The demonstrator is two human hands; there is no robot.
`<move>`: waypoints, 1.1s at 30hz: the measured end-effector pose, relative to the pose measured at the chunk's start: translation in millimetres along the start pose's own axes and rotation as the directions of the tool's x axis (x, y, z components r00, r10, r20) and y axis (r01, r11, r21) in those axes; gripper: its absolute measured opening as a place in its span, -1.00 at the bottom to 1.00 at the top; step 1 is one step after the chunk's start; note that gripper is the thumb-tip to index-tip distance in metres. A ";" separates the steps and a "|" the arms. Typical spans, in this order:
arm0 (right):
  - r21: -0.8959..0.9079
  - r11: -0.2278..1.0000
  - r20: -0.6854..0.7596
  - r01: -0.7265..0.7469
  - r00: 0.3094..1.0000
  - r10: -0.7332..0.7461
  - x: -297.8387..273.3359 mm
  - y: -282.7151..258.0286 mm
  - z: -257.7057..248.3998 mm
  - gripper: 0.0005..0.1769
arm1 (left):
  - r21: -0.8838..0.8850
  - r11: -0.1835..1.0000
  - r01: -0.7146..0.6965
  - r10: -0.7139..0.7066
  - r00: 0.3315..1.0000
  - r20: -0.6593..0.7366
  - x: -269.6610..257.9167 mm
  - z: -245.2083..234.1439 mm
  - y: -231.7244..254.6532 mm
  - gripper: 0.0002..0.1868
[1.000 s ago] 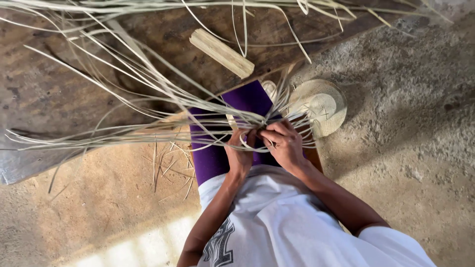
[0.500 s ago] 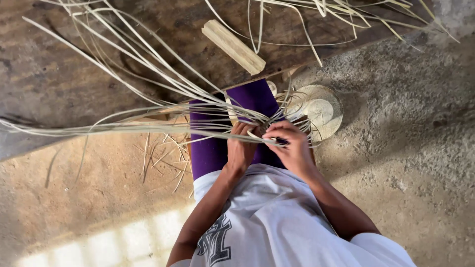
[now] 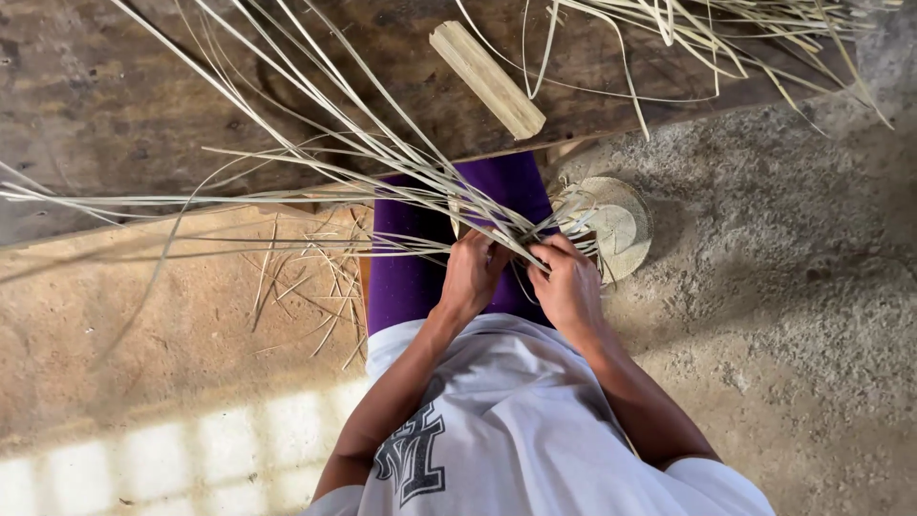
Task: Weaving natural fibers into a circular pattern to create a hat or basket base.
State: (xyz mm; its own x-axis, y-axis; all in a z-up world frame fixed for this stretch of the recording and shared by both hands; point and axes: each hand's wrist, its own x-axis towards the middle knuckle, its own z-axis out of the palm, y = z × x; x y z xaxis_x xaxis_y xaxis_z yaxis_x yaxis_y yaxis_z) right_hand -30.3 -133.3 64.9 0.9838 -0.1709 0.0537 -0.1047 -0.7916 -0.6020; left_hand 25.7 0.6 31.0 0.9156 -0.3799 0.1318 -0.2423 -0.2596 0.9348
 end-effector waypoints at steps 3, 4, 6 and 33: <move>-0.078 0.997 -0.077 0.015 0.997 -0.021 -4.2 11.1 11.9 -0.84 | -0.038 0.999 0.032 -0.031 0.999 0.019 3.2 -2.6 4.8 -0.84; -0.111 0.993 -0.116 0.030 0.992 -0.043 -5.5 15.8 16.6 -0.84 | -0.048 0.998 0.043 -0.041 0.999 0.026 3.5 -3.0 4.7 -0.84; -0.126 0.992 -0.140 0.014 0.990 -0.032 -7.3 12.0 15.9 -0.84 | -0.052 0.997 0.057 -0.056 0.998 0.028 1.0 -0.1 -0.1 -0.84; 0.518 0.836 0.177 -0.183 0.979 0.105 34.1 24.6 8.4 -0.86 | 0.111 0.962 -0.248 0.251 0.968 -0.014 -7.4 10.2 -20.9 -0.91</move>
State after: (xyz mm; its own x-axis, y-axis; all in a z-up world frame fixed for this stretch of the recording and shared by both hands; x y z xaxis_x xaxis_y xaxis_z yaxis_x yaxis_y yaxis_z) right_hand 1.9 -153.6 45.2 0.9776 -0.1459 -0.1518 -0.1924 -0.3264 -0.9254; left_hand 20.7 -0.2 7.1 0.8297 -0.4206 0.3670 -0.4960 -0.2538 0.8304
